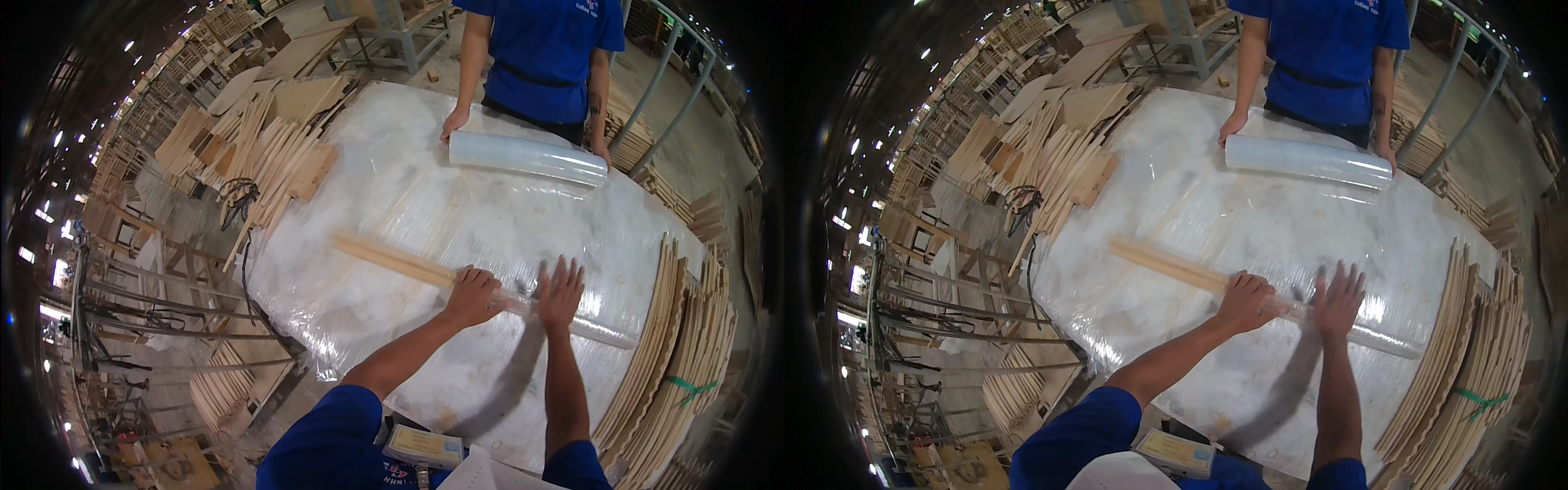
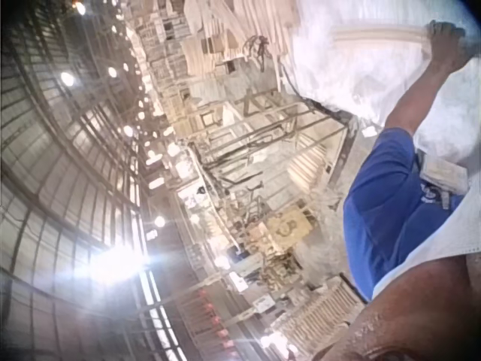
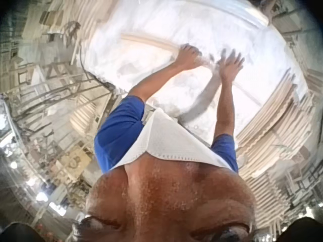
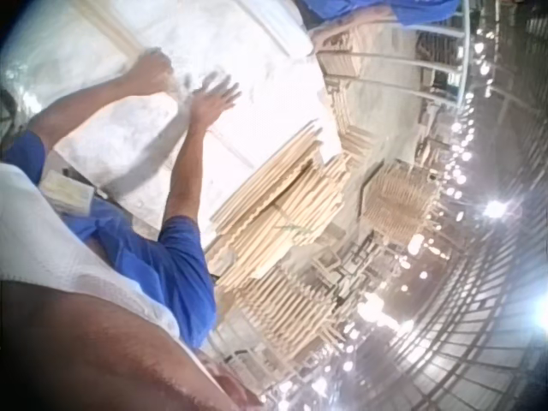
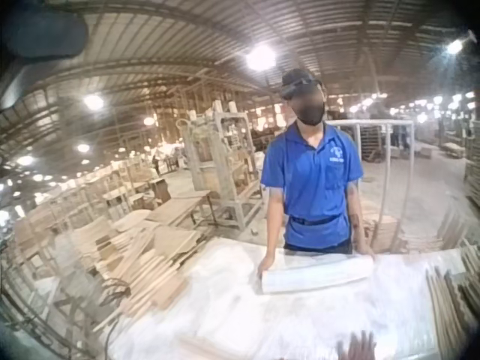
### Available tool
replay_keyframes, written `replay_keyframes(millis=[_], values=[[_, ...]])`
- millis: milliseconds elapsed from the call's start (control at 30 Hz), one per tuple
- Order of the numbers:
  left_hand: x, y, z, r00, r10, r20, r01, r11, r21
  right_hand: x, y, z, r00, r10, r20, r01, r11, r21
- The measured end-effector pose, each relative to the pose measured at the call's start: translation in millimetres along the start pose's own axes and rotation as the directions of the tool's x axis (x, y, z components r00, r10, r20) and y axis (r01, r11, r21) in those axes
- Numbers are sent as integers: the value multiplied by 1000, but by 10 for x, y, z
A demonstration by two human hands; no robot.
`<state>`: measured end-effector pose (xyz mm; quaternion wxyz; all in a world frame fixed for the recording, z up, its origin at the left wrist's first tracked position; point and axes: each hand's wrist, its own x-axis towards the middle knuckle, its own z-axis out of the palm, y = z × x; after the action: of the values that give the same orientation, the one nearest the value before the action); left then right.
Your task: The person gathers bundles of thin wooden sticks and wraps them tightly with clear plastic film on a white workbench. They roll the sticks to secure the film, then place the wrapped bundles aside.
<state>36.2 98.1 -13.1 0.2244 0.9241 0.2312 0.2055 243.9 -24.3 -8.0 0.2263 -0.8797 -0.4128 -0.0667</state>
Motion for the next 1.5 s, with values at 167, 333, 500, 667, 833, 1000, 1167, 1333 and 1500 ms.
replay_keyframes(millis=[167, 333, 500, 667, 833, 1000, 1167, 1333, 1500], values=[[175, -64, 44, 995, 98, 2, -95, 957, 275, 142, 193, 32, 994, -1, -112, 15, 992, 124], [-26, -76, 40, 999, -41, 32, 31, 959, 282, -494, 48, -123, 957, -286, -41, 288, 957, 38], [-648, 204, -66, 997, -23, 70, 6, 970, 241, -1312, 72, -322, 965, -257, -48, 257, 966, 1], [-1376, 438, -141, 986, -45, 162, 2, 967, 253, -2072, -52, -615, 981, -191, 28, 186, 976, 116], [-992, 477, -112, 995, 52, 90, -73, 966, 248, -1947, 84, -699, 986, -135, 96, 115, 976, 183], [-176, 263, 26, 995, 104, -2, -101, 975, 199, -1865, -205, -387, 993, -112, -36, 114, 992, 47], [583, -120, 61, 988, 64, -142, -53, 995, 80, -1065, -255, -122, 996, -89, 6, 89, 996, 18], [633, -151, -36, 977, -104, 186, 99, 994, 37, -305, -50, -19, 979, -84, -185, 78, 996, -39], [13, -276, -180, 991, 123, 46, -130, 968, 215, -667, -69, -38, 956, -268, -118, 276, 959, 63]])
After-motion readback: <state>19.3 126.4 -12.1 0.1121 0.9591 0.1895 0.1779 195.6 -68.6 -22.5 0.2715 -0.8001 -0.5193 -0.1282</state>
